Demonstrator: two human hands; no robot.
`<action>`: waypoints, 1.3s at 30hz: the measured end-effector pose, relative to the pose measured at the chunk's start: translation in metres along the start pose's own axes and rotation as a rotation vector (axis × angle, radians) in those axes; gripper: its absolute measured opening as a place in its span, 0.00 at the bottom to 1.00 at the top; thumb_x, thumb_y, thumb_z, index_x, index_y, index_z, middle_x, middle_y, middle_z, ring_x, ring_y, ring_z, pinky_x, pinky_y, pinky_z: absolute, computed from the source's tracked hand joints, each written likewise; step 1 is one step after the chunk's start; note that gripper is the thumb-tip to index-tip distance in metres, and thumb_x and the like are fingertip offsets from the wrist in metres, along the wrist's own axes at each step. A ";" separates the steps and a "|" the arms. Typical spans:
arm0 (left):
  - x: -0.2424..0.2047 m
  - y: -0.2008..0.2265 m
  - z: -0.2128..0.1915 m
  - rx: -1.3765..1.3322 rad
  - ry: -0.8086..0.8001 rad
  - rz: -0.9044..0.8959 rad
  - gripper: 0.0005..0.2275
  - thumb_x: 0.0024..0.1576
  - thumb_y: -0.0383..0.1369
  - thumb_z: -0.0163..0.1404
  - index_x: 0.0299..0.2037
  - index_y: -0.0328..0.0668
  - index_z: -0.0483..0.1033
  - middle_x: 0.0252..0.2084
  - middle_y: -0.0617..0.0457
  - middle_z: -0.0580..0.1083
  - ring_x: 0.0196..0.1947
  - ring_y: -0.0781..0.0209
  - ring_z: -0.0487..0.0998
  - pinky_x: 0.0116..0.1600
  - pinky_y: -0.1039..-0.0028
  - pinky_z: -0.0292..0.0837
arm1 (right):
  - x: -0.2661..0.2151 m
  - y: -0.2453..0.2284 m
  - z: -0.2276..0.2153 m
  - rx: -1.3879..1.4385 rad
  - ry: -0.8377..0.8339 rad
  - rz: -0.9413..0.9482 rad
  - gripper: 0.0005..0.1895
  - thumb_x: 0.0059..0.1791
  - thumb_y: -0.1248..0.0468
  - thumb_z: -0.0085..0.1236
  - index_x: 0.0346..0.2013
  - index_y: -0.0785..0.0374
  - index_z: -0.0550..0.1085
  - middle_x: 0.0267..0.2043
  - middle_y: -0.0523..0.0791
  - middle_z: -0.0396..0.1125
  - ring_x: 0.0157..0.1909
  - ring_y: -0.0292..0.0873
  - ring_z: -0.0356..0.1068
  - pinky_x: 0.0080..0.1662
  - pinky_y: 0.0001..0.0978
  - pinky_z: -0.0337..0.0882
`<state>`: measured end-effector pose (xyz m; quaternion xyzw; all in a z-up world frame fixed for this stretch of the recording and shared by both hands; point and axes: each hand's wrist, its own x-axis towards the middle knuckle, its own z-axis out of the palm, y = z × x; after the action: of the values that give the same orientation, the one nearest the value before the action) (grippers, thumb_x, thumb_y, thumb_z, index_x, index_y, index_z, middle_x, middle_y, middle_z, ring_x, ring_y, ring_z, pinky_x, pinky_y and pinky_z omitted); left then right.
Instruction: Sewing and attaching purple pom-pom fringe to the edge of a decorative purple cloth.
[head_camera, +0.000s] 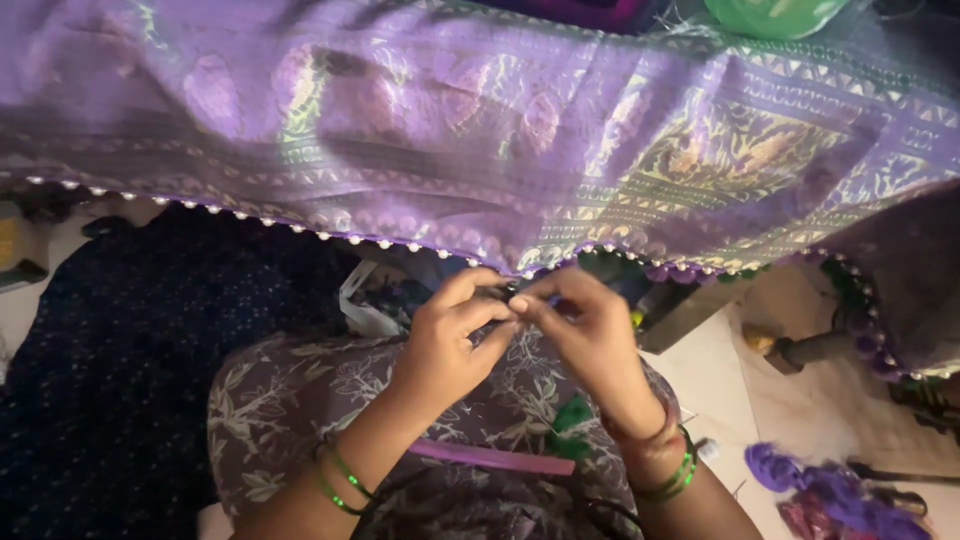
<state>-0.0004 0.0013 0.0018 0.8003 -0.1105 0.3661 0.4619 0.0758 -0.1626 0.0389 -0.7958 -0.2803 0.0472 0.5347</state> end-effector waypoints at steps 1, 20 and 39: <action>0.000 0.001 0.000 -0.006 -0.010 -0.001 0.08 0.52 0.25 0.62 0.39 0.35 0.79 0.50 0.45 0.75 0.48 0.47 0.80 0.52 0.66 0.76 | -0.001 0.005 0.001 0.001 0.008 0.008 0.05 0.47 0.68 0.66 0.36 0.66 0.81 0.32 0.42 0.72 0.32 0.32 0.69 0.33 0.24 0.67; 0.012 0.015 -0.023 0.156 0.098 0.101 0.06 0.53 0.24 0.60 0.38 0.41 0.79 0.43 0.54 0.78 0.43 0.55 0.78 0.49 0.68 0.73 | -0.004 -0.011 0.000 -0.104 0.071 -0.318 0.05 0.48 0.73 0.61 0.38 0.67 0.77 0.37 0.44 0.69 0.39 0.37 0.71 0.39 0.27 0.72; 0.016 -0.010 -0.008 -0.963 -0.011 -0.652 0.03 0.60 0.22 0.50 0.34 0.37 0.72 0.37 0.55 0.76 0.42 0.65 0.83 0.49 0.75 0.80 | -0.005 -0.008 0.000 -0.303 0.140 -0.444 0.10 0.48 0.77 0.58 0.42 0.64 0.78 0.38 0.48 0.68 0.37 0.46 0.72 0.37 0.34 0.71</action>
<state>0.0120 0.0154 0.0086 0.4947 -0.0150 0.1092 0.8620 0.0684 -0.1632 0.0447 -0.7872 -0.4140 -0.1688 0.4249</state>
